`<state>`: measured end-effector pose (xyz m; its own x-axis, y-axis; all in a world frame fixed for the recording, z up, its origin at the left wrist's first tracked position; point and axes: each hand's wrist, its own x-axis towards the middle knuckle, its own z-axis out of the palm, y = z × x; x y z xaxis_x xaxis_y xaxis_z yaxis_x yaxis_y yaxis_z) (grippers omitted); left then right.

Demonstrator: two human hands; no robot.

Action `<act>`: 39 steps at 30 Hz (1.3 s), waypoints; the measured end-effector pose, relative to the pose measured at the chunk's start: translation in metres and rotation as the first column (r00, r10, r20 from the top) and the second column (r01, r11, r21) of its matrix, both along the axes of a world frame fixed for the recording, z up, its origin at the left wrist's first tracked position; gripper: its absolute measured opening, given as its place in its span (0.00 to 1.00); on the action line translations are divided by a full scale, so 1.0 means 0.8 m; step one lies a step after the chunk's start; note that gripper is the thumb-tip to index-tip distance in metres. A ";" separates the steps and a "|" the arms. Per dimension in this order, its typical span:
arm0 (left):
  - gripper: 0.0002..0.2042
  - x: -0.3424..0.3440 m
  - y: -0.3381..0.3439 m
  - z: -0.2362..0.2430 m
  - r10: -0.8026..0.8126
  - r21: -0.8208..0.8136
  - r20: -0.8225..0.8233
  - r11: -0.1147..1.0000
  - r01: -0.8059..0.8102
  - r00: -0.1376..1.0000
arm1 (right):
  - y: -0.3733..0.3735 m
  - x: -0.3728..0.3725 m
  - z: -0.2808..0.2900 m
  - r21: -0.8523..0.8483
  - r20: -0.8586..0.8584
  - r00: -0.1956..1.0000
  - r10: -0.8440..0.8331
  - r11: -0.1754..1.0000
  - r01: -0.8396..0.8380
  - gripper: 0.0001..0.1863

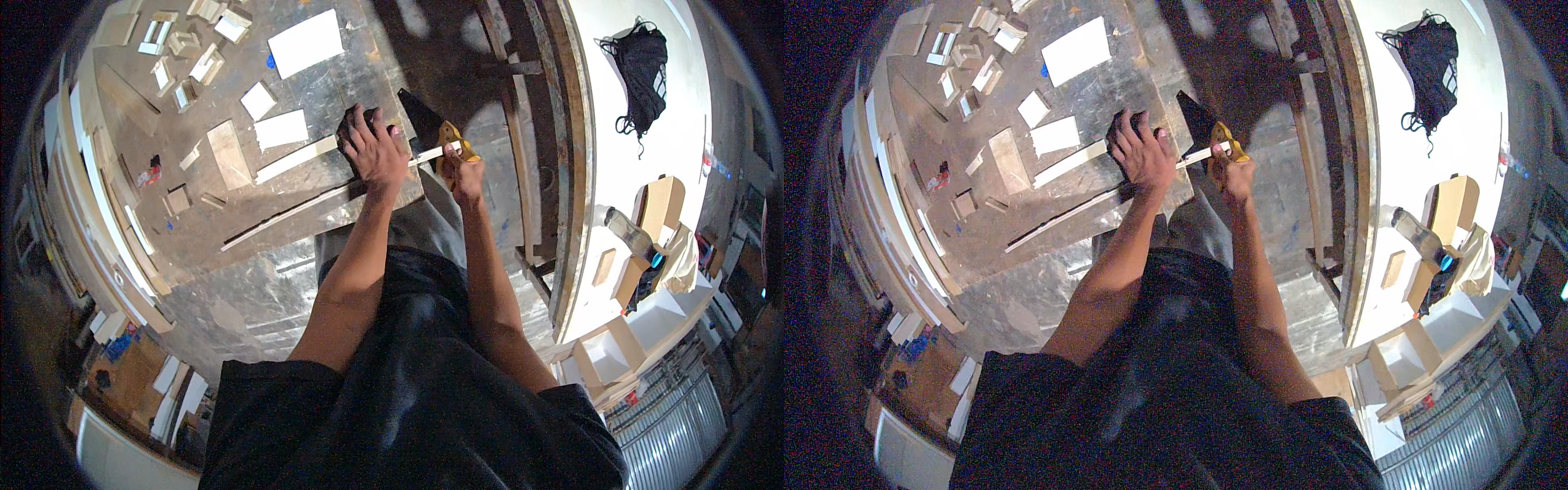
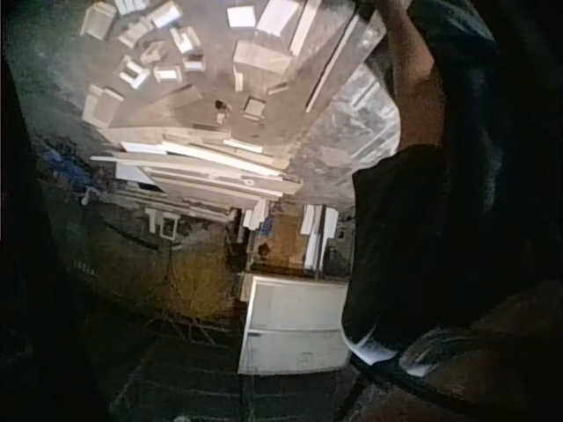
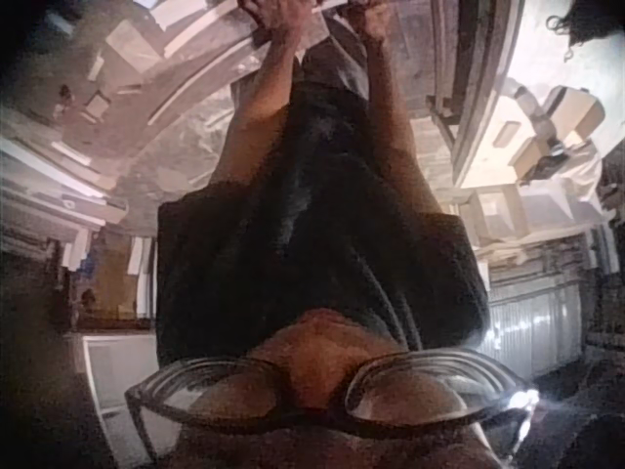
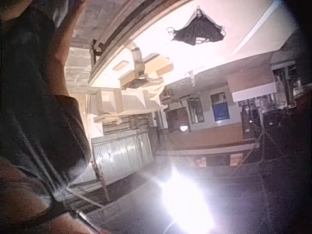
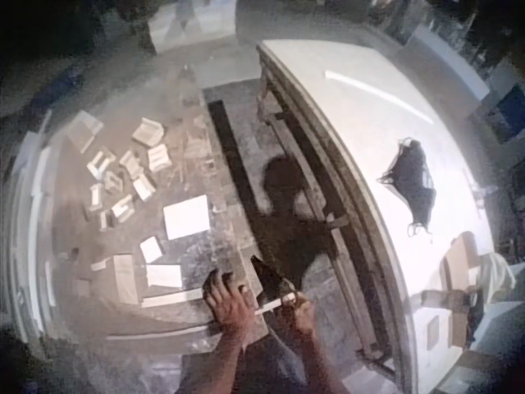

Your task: The person joins small wooden pieces together, uses a saw to cut a thin strip of wood, and applies wood glue to the surfaces to assemble a small structure.

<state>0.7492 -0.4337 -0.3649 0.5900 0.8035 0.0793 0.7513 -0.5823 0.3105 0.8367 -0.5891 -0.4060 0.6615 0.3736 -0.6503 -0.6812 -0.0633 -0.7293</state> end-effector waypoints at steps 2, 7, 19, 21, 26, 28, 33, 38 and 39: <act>0.25 0.005 -0.002 0.002 -0.034 0.006 0.003 0.999 0.034 0.999 | -0.010 0.000 -0.021 0.062 -0.060 0.998 -0.001 0.998 0.005 0.08; 0.25 0.003 -0.002 -0.003 -0.006 -0.051 -0.012 0.999 0.005 1.000 | 0.004 -0.018 -0.057 0.077 -0.131 0.990 -0.050 0.995 0.061 0.10; 0.25 -0.006 -0.006 -0.003 -0.010 -0.026 0.021 1.000 0.010 1.000 | -0.079 -0.026 0.018 -0.048 -0.077 0.972 -0.221 0.975 0.217 0.08; 0.24 -0.004 -0.004 -0.004 -0.037 -0.043 0.076 0.998 0.040 0.996 | -0.072 -0.031 0.046 -0.226 0.039 0.986 -0.161 0.960 0.166 0.12; 0.19 -0.021 0.016 -0.004 -0.231 -0.042 0.163 0.970 0.241 0.959 | -0.055 -0.044 0.109 -0.165 0.126 0.979 -0.160 0.970 0.179 0.16; 0.17 -0.020 0.031 0.007 -0.318 -0.037 0.226 0.942 0.334 0.921 | -0.045 -0.049 0.128 -0.264 0.301 0.953 0.015 0.962 0.068 0.17; 0.13 -0.048 0.032 0.077 -0.094 -0.589 0.639 0.578 0.564 0.764 | -0.025 -0.068 0.176 -0.202 0.370 0.928 0.045 0.979 0.034 0.18; 0.12 -0.121 0.018 0.136 -0.232 -0.822 0.474 0.230 0.522 0.849 | -0.010 -0.113 0.189 -0.213 0.469 0.877 0.104 0.977 -0.002 0.18; 0.11 -0.134 0.019 0.136 -0.232 -0.732 0.568 0.295 0.613 0.790 | -0.001 -0.124 0.202 -0.197 0.461 0.880 0.111 0.980 -0.020 0.17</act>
